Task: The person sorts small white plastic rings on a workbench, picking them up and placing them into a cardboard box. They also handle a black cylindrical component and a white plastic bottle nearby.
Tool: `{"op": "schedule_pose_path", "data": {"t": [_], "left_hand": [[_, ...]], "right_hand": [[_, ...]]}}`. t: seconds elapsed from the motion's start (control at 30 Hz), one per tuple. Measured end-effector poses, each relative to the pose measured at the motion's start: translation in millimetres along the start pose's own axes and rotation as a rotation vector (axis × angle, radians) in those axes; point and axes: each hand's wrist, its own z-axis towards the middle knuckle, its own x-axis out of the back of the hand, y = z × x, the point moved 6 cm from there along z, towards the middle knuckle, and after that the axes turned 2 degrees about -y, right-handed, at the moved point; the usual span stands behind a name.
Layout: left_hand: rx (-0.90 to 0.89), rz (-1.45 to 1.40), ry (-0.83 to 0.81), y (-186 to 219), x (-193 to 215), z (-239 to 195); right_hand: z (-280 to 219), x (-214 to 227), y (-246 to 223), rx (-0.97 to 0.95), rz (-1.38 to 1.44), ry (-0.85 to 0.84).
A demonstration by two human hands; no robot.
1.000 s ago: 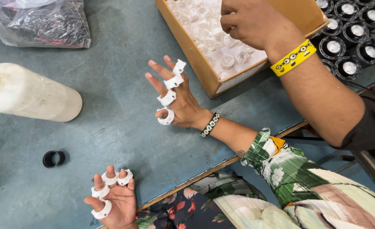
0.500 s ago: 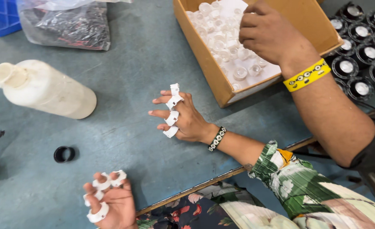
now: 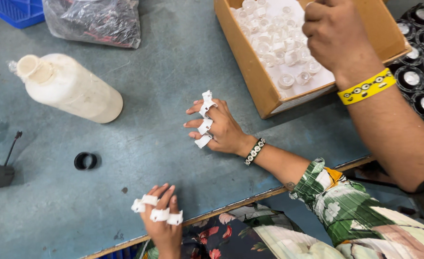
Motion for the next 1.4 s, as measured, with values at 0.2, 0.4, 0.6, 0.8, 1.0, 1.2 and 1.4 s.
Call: {"op": "schedule_pose_path", "data": {"t": [0.2,0.4,0.6,0.8,1.0,1.2,1.4], "left_hand": [[-0.006,0.277,-0.028,-6.4,-15.0,-6.1],[-0.021,0.302,-0.035,-2.5,-14.0,-2.5],[-0.012,0.304,-0.008,0.9,-12.7,-2.2],[-0.012,0.306,0.005,3.5,-12.8,-0.6],[0.001,0.3,0.0,1.6,-10.4,-3.4],[0.001,0.288,-0.002,-0.9,-10.2,-5.2],[-0.029,0.262,-0.009,-0.3,-10.8,-0.6]], "right_hand": [[-0.4,-20.2,5.5,-0.031,0.011,-0.18],[-8.7,-38.2,14.6,-0.089,-0.06,-0.35],[-6.1,-31.5,11.4,-0.016,-0.107,-0.274],[-4.2,-27.8,8.9,-0.029,-0.065,-0.297],[-2.7,-27.2,5.6,-0.032,0.012,-0.276],[-1.5,-24.1,0.6,-0.012,0.035,-0.254],[-0.4,-21.1,2.6,-0.021,0.018,-0.254]]}}
